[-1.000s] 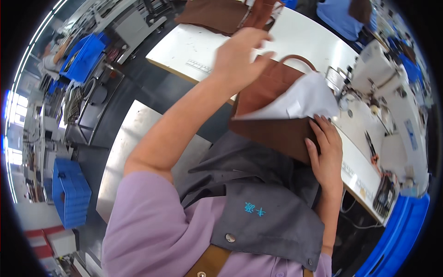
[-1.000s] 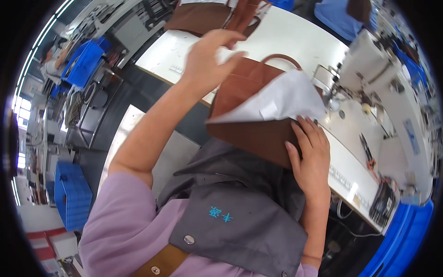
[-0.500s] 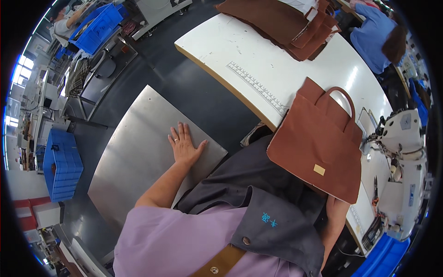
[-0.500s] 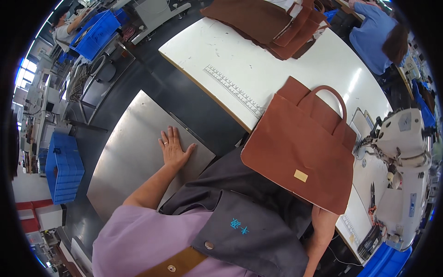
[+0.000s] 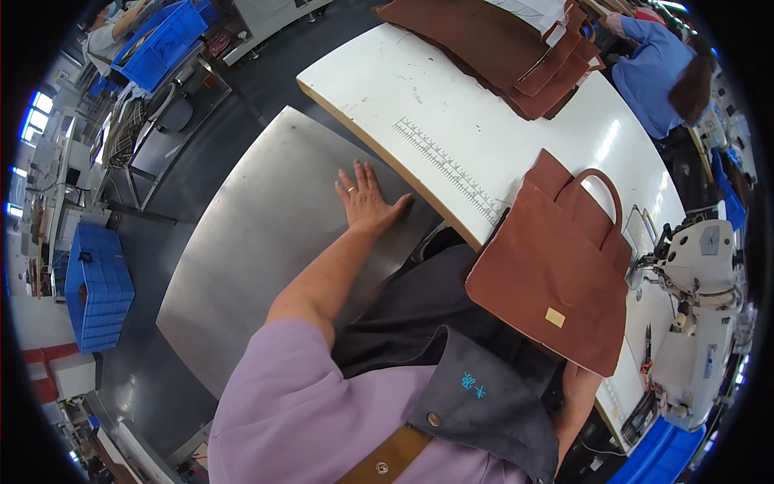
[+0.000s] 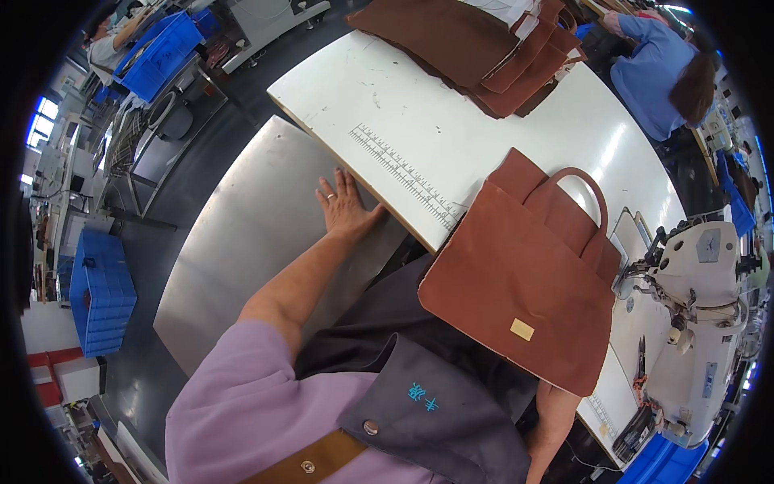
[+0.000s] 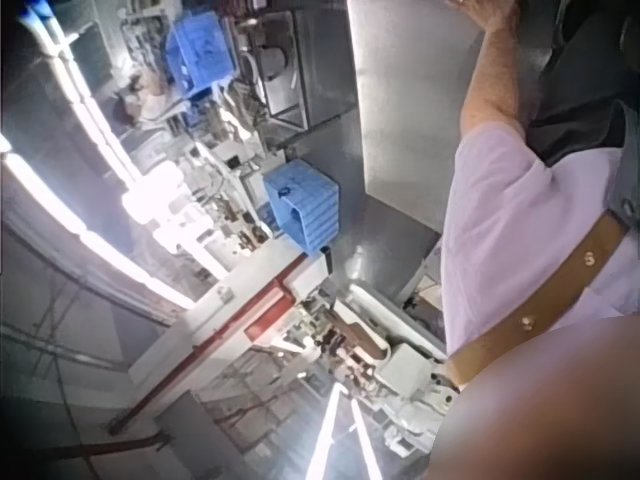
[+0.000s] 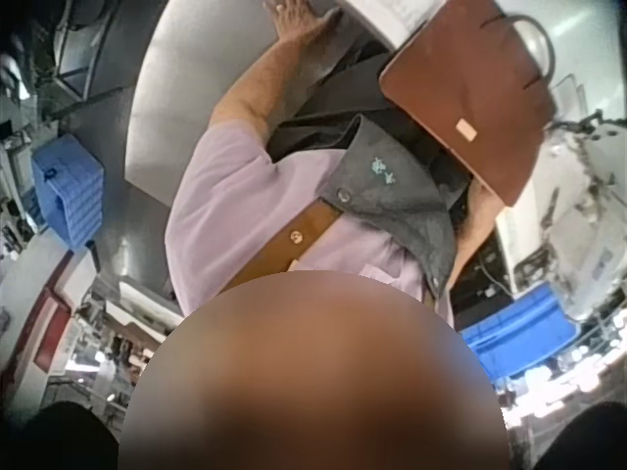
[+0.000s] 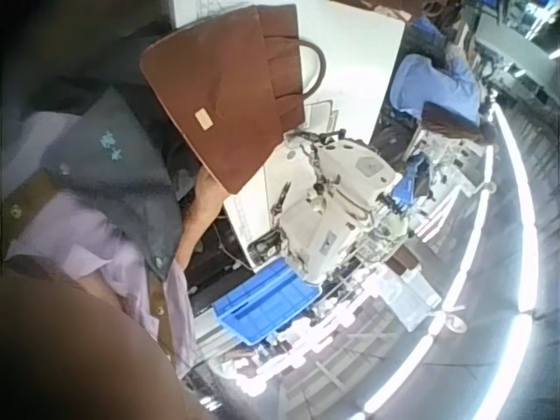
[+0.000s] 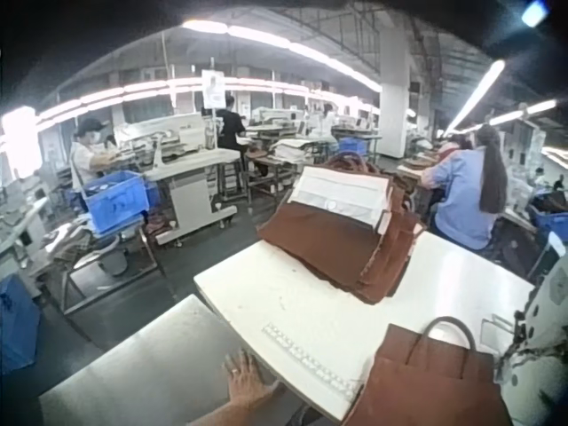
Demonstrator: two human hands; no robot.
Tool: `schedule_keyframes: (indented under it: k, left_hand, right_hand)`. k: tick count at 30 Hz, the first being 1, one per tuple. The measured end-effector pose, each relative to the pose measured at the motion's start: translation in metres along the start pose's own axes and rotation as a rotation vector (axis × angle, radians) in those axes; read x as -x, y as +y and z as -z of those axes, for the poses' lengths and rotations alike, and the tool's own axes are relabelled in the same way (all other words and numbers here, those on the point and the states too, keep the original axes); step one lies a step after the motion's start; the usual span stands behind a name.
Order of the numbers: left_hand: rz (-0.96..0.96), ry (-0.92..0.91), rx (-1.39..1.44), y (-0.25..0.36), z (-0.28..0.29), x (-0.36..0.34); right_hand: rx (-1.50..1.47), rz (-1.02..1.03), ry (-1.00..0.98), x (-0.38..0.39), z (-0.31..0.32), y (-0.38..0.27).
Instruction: Sewing together components of a leather handbag using an industrial sewing machine.
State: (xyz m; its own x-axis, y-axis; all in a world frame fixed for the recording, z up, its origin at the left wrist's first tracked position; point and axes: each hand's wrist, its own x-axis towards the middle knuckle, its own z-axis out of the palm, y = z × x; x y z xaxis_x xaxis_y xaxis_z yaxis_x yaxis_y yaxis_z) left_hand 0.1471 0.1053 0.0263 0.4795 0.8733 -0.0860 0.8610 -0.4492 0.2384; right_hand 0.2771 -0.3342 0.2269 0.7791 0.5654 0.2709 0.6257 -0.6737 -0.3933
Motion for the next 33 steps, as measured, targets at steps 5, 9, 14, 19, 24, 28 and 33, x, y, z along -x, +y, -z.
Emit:
schedule_keyframes:
  k: [5,9,14,19,24,28,33]
  left_hand:
    - [-0.13,-0.066,0.161,0.049,-0.023,-0.052]
    - [-0.266,-0.053,0.1,0.084,-0.043,-0.071]
    - [-0.39,-0.092,0.15,0.095,-0.04,-0.082]
    - [-0.567,-0.213,0.315,0.061,-0.022,-0.067]
    - [-0.688,-0.082,-0.002,-0.023,-0.026,0.076]
    - [-0.683,0.038,-0.351,-0.118,-0.008,0.174]
    - [-0.621,-0.395,-0.108,-0.15,0.034,0.189]
  right_hand:
    - [-0.029,-0.028,-0.014,0.003,0.003,0.005]
    - [-0.006,-0.073,-0.099,0.007,0.006,0.014]
    - [-0.011,-0.032,-0.061,0.009,0.005,0.023]
    - [0.026,-0.045,-0.069,0.009,0.006,0.025]
    - [0.002,-0.038,-0.099,0.007,0.006,0.021]
    - [0.022,-0.058,-0.078,0.006,0.005,0.018]
    - [0.017,-0.078,-0.12,0.0,0.005,0.015]
